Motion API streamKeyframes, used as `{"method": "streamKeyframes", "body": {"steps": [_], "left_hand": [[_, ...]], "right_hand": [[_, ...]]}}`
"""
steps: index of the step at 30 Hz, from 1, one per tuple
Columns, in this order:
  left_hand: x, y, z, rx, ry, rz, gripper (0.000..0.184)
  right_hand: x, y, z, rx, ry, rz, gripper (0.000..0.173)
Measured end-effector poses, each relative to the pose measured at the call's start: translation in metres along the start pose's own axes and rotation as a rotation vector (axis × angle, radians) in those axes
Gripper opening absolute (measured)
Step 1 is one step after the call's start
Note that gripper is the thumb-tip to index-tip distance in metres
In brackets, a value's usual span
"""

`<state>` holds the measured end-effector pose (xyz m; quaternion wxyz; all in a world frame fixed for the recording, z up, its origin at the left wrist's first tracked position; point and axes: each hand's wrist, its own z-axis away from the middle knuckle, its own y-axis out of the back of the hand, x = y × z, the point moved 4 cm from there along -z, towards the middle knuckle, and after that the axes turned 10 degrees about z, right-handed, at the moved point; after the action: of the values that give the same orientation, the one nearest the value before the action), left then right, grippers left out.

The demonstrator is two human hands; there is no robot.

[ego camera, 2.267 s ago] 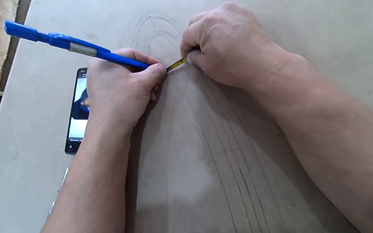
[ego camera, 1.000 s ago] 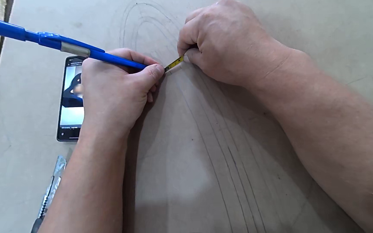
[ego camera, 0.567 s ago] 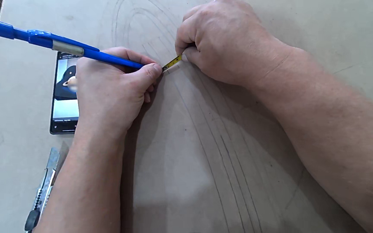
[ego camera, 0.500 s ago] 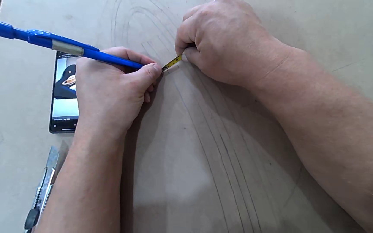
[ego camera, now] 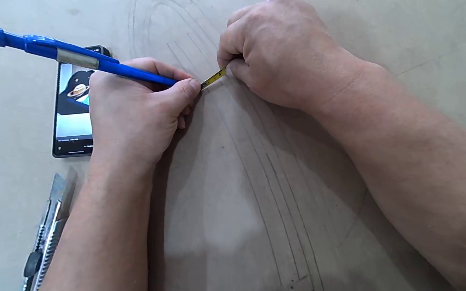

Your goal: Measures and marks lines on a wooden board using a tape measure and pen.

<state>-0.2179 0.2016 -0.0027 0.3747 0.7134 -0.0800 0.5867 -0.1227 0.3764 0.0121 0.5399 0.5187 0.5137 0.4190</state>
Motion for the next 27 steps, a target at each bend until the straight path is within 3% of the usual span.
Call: {"method": "streamKeyframes", "body": {"steps": [27], "left_hand": [[0.004,-0.010,0.040,-0.053,-0.048,0.016,0.010]], "right_hand": [[-0.016,0.001,0.052,0.022,-0.051,-0.011,0.020]]}}
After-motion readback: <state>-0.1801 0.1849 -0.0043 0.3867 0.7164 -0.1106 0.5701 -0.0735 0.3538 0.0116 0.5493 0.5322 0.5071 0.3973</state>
